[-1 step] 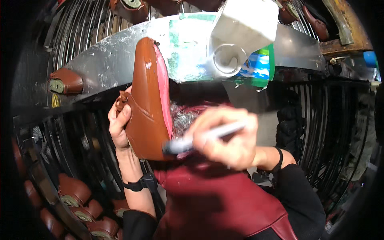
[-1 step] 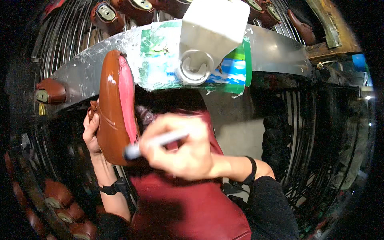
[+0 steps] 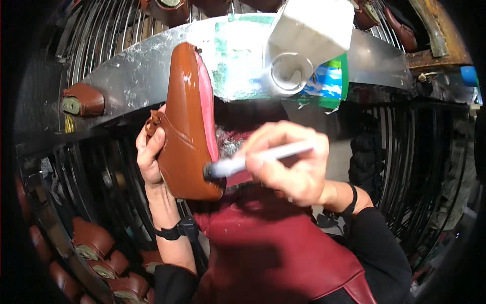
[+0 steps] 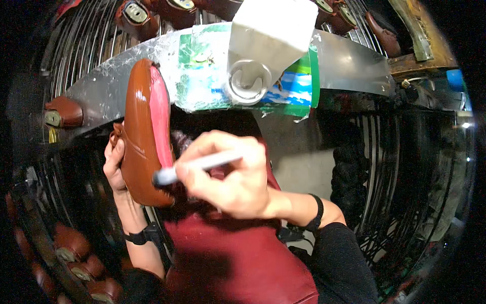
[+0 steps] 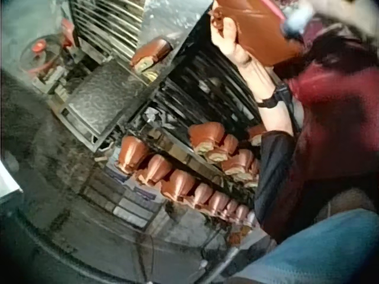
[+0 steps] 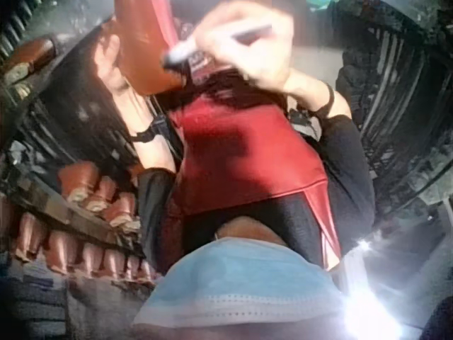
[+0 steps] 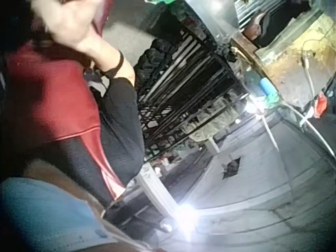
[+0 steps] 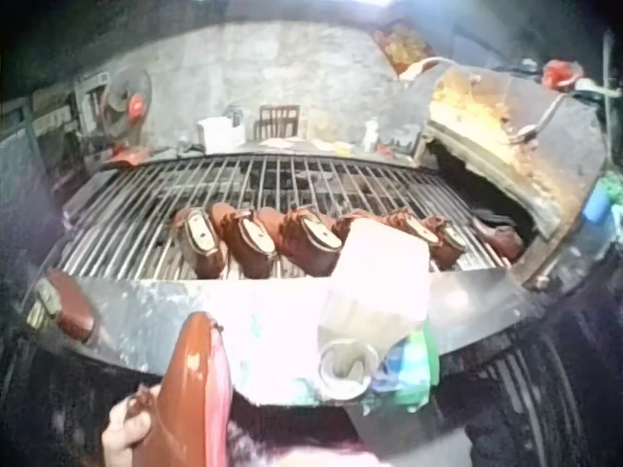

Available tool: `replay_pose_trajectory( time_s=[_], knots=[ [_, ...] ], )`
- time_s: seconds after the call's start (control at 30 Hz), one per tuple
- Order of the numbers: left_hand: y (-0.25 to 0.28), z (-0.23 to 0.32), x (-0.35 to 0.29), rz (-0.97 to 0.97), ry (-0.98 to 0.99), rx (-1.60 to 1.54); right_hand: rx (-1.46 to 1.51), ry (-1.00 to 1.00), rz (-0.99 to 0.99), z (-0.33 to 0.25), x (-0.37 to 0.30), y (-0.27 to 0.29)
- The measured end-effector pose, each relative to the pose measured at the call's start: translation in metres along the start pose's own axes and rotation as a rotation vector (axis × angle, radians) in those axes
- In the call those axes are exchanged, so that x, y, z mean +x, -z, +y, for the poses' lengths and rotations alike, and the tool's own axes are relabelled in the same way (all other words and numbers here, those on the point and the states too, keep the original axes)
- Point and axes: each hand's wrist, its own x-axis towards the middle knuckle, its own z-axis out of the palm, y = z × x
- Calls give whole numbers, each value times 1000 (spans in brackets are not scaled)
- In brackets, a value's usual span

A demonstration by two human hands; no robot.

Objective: The recorder is applying adhesive to the soles and edges of shoes using a brush in a manufacturing setting.

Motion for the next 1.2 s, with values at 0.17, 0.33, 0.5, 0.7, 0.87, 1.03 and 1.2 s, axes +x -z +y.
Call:
replay_pose_trajectory(
  time_s=[0.17,0.33,0.5,0.7,0.87,1.03,1.2],
  knots=[
    [-4,2,-2,65,10,-42,-97,373,-65,14,0,-2],
    [-14,-1,-9,124,181,-417,-104,455,-288,-11,14,10],
    [-34,-19,-15,-128,-32,-440,-121,546,-337,-27,34,14],
    [13,-83,-35,250,-256,214,-100,533,-519,-17,90,28],
    [-34,-23,-5,5,-125,-222,235,136,-74,25,138,34],
    [-6,17,30,338,-147,-264,570,-174,166,67,75,-5],
    [11,96,150,404,-284,351,562,-151,491,51,74,15]
  ],
)
